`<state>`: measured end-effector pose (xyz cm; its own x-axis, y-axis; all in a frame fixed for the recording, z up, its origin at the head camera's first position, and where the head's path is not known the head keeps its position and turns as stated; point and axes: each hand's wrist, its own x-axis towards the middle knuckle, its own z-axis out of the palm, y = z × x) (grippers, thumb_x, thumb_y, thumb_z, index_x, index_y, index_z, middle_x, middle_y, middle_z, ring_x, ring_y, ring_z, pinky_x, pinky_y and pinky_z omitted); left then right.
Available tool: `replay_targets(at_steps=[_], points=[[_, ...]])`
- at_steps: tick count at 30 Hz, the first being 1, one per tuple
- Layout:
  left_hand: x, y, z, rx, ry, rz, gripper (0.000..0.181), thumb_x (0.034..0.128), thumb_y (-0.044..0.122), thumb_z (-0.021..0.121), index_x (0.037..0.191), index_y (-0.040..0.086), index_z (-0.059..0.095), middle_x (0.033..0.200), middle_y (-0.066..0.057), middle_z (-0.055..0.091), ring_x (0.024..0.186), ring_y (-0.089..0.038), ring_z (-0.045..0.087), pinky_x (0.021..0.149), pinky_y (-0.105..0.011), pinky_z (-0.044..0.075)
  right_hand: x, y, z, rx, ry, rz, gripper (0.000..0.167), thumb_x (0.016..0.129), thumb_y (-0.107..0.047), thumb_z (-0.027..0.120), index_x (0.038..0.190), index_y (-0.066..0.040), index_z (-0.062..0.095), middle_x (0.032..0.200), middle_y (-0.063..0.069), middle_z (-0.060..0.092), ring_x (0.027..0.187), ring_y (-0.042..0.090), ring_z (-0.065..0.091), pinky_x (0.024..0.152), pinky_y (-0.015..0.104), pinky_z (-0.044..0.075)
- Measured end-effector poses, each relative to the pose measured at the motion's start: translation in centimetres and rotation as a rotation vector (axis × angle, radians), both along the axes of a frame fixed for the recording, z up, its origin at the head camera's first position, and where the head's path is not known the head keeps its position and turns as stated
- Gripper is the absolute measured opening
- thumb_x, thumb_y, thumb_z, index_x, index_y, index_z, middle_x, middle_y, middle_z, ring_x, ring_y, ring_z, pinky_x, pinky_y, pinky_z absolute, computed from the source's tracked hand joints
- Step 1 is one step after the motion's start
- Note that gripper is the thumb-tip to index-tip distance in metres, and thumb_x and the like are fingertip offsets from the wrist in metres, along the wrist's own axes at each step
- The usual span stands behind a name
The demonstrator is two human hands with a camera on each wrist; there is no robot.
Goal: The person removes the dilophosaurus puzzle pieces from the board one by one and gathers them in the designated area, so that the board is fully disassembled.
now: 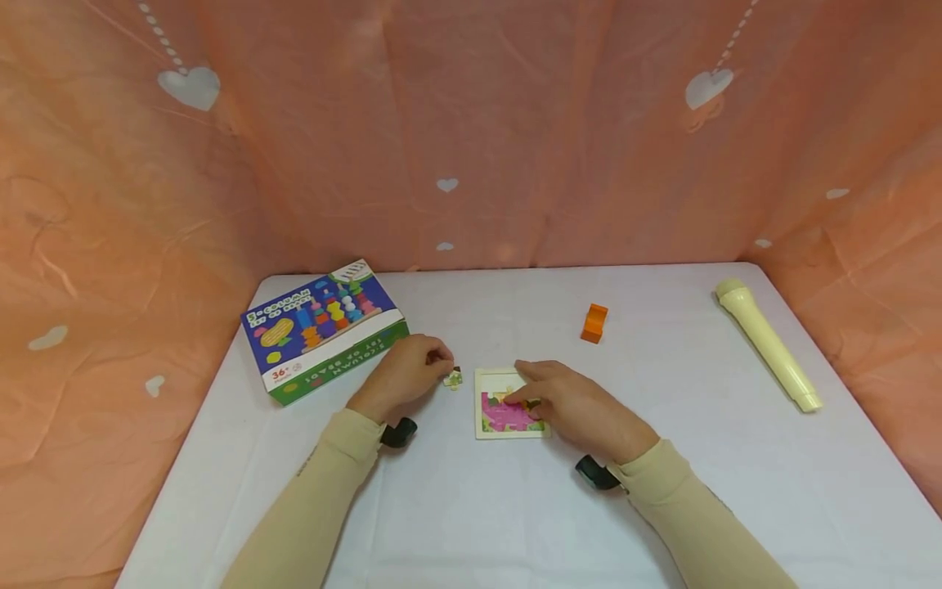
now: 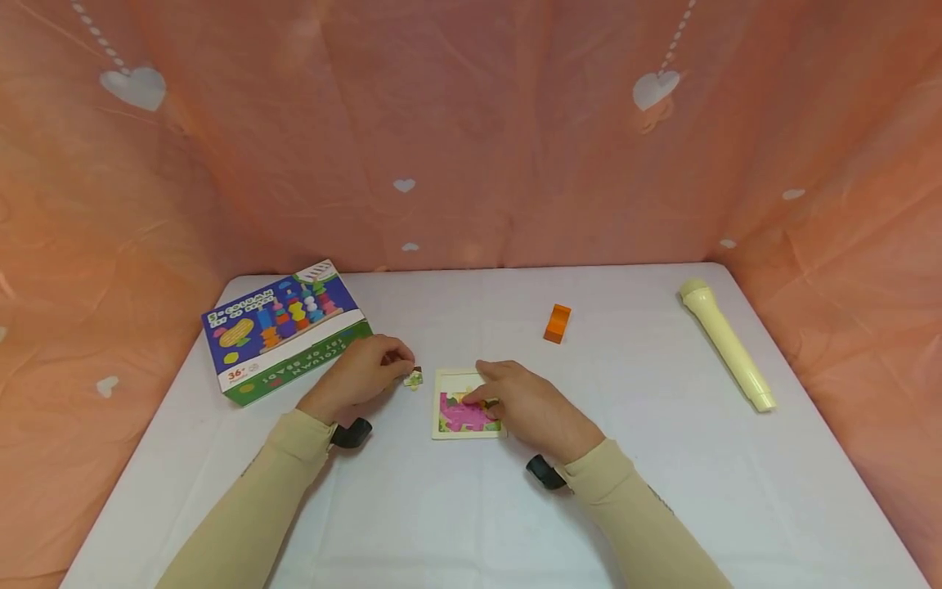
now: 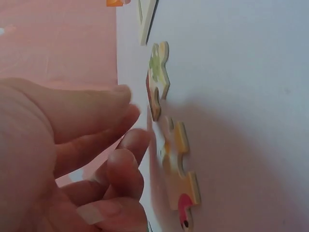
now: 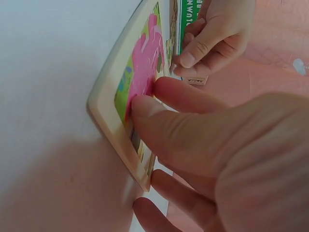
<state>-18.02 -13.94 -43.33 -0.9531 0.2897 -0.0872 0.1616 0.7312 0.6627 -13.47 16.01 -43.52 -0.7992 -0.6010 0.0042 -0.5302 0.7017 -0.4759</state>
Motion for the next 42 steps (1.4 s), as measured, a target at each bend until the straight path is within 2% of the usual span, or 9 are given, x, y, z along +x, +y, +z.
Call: replay_targets(at_steps=[3, 6, 11, 15, 23, 32, 42], points=[[0.0, 0.2, 0.0, 0.029, 0.026, -0.001, 0.015, 0.1035, 0.023, 0.073, 0.112, 0.013, 0.079, 0.105, -0.005, 0.071, 0.096, -0.02, 0.064, 0.091, -0.04, 0.055, 0.0, -0.1, 0.2, 0.012, 0.002, 0.001, 0.034, 0.102, -0.012, 0.074, 0.132, -0.029, 0.079, 0.165, 0.01, 0.053, 0.155, 0.029, 0.049, 0.121, 0.048, 0.047], [0.3, 1.1, 0.1, 0.047, 0.016, -0.009, 0.015, 0.1026, 0.025, 0.074, 0.113, 0.014, 0.079, 0.105, -0.003, 0.071, 0.095, -0.017, 0.064, 0.091, -0.038, 0.056, -0.1, -0.1, 0.3, 0.012, -0.006, 0.001, 0.035, 0.102, -0.013, 0.075, 0.132, -0.029, 0.079, 0.165, 0.011, 0.053, 0.155, 0.03, 0.049, 0.12, 0.048, 0.048], [1.2, 2.8, 0.1, 0.005, -0.005, -0.116, 0.012, 0.0981, 0.024, 0.08, 0.107, 0.016, 0.082, 0.101, 0.002, 0.07, 0.093, -0.014, 0.063, 0.091, -0.037, 0.056, -0.1, -0.1, 0.2, 0.0, -0.012, 0.009, 0.034, 0.101, -0.012, 0.075, 0.131, -0.027, 0.079, 0.164, 0.013, 0.054, 0.154, 0.031, 0.05, 0.118, 0.047, 0.05], [1.5, 3.5, 0.0, -0.054, 0.018, -0.182, 0.012, 0.0941, 0.025, 0.085, 0.103, 0.017, 0.083, 0.097, 0.003, 0.07, 0.09, -0.012, 0.061, 0.09, -0.036, 0.055, 0.0, -0.1, 0.1, 0.002, 0.001, 0.019, 0.034, 0.101, -0.011, 0.076, 0.131, -0.026, 0.08, 0.163, 0.014, 0.055, 0.153, 0.032, 0.051, 0.116, 0.047, 0.051], [2.0, 3.9, 0.2, -0.078, -0.067, -0.167, 0.025, 0.0889, 0.032, 0.091, 0.103, 0.016, 0.078, 0.101, 0.0, 0.067, 0.094, -0.016, 0.06, 0.094, -0.039, 0.053, -0.1, 0.0, 0.0, 0.0, 0.005, 0.019, 0.035, 0.101, -0.01, 0.075, 0.132, -0.026, 0.079, 0.162, 0.013, 0.056, 0.153, 0.032, 0.051, 0.116, 0.048, 0.051], [2.2, 4.2, 0.0, -0.093, -0.049, -0.168, 0.022, 0.0912, 0.037, 0.089, 0.097, 0.019, 0.077, 0.1, -0.001, 0.064, 0.09, -0.017, 0.057, 0.087, -0.037, 0.049, -0.3, 0.0, 0.1, -0.015, -0.034, -0.002, 0.035, 0.102, -0.008, 0.073, 0.133, -0.023, 0.079, 0.161, 0.011, 0.057, 0.153, 0.03, 0.052, 0.118, 0.048, 0.05], [2.4, 4.3, -0.2, -0.076, -0.076, -0.143, 0.021, 0.093, 0.034, 0.087, 0.1, 0.018, 0.077, 0.102, -0.002, 0.063, 0.093, -0.018, 0.058, 0.089, -0.037, 0.05, -0.3, -0.1, 0.3, -0.012, -0.031, 0.0, 0.033, 0.101, -0.008, 0.073, 0.131, -0.022, 0.08, 0.161, 0.012, 0.057, 0.152, 0.031, 0.052, 0.118, 0.047, 0.05]])
